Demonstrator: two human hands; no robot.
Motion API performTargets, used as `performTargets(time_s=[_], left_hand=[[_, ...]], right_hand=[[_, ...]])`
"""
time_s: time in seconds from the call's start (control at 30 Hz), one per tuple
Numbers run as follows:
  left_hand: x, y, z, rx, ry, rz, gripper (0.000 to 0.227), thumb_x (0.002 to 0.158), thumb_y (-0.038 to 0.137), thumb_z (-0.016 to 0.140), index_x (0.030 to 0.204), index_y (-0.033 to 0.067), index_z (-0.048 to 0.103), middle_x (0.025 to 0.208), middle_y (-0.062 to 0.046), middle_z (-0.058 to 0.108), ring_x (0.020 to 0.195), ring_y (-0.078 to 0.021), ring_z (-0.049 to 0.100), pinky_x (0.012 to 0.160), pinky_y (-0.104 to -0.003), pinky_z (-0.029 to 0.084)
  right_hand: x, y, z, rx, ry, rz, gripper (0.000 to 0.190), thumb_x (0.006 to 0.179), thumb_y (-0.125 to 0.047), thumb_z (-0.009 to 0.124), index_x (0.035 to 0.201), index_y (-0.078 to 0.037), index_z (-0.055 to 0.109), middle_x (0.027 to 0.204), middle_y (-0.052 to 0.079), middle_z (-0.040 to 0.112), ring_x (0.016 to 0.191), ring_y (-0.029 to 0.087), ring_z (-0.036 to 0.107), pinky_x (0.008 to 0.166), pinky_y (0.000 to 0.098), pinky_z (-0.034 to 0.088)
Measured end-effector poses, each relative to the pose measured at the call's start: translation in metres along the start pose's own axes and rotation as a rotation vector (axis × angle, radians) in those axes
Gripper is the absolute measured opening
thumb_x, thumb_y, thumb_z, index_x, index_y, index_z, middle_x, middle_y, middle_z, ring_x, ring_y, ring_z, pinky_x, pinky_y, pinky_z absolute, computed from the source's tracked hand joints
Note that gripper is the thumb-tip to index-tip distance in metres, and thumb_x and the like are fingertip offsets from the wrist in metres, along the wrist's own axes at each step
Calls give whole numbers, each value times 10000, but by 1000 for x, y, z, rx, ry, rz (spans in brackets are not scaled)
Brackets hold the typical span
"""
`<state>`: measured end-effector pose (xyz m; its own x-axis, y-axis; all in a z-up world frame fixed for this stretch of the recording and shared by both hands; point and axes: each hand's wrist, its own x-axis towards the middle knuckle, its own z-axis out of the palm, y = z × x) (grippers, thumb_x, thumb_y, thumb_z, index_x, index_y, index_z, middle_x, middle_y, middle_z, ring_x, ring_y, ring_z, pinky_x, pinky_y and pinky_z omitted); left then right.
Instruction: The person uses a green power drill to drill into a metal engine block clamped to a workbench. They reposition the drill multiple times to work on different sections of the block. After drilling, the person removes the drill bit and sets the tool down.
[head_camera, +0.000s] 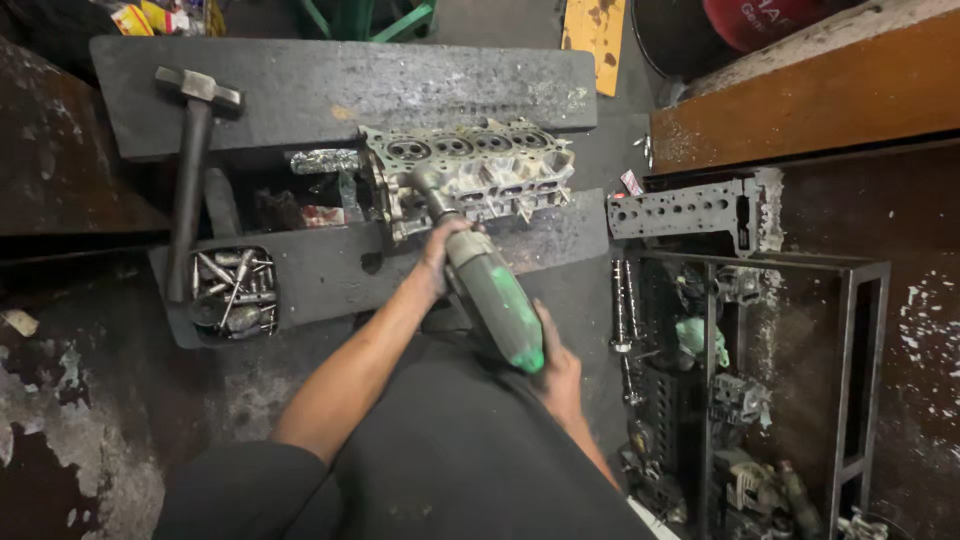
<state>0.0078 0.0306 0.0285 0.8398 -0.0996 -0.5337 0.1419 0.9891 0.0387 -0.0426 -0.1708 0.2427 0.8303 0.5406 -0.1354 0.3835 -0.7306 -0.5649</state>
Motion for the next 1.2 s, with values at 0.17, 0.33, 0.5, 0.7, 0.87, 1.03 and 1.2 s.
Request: performTargets(time_s=[0.17, 0.33, 0.5, 0.7, 0.87, 1.03, 1.2], left_hand=[[1, 6, 12, -208, -43, 176, 335, 813, 305, 709, 1056, 84, 646, 912, -106, 701, 810, -267, 705, 804, -440, 611], [14, 15, 42, -225, -69, 191, 455, 819, 489, 658, 1025, 85, 695, 974, -115, 732, 866, -269, 718, 824, -432, 614], [31, 36, 55, -209, -7, 198, 551, 745, 613, 609, 1018, 147, 721, 961, -64, 750, 881, -261, 721, 715, -463, 590], [34, 30, 58, -393, 11, 177, 506, 776, 594, 655, 1082, 194, 691, 1033, -31, 716, 959, -240, 687, 793, -458, 591], [41, 34, 49, -253, 22, 173, 545, 724, 605, 620, 987, 132, 687, 948, -77, 709, 874, -279, 685, 739, -480, 581], [42, 35, 8, -317, -223, 202, 445, 868, 437, 650, 1065, 40, 696, 896, -100, 681, 840, -281, 676, 833, -445, 591], [42, -20, 8, -111, -48, 4, 277, 803, 317, 658, 949, 82, 657, 888, -146, 726, 788, -305, 705, 793, -452, 605]], right_hand=[[68, -3, -49, -269, -311, -60, 1134, 561, -52, 830, 1578, -218, 357, 990, 202, 755, 870, 365, 753, 825, 409, 604], [147, -27, -100, -457, -465, -68, 1042, 628, -74, 794, 1570, -296, 408, 908, 203, 777, 791, 325, 773, 838, 388, 623], [208, -69, -117, -457, -548, -143, 1020, 634, -65, 790, 1556, -281, 411, 996, 189, 770, 747, 325, 766, 818, 408, 604], [220, -88, -132, -573, -612, -243, 1096, 566, 1, 753, 1570, -275, 411, 926, 234, 753, 770, 343, 748, 823, 412, 604], [207, -67, -119, -511, -549, -260, 1082, 588, -29, 793, 1564, -276, 398, 934, 215, 762, 776, 355, 749, 793, 422, 602], [129, -47, -51, -471, -451, -58, 1116, 675, -113, 858, 1613, -259, 271, 1009, 208, 746, 854, 383, 736, 810, 450, 595], [41, -22, -58, -166, -235, -76, 1138, 584, 47, 761, 1593, -175, 284, 1298, 255, 669, 1064, 438, 682, 926, 445, 541]])
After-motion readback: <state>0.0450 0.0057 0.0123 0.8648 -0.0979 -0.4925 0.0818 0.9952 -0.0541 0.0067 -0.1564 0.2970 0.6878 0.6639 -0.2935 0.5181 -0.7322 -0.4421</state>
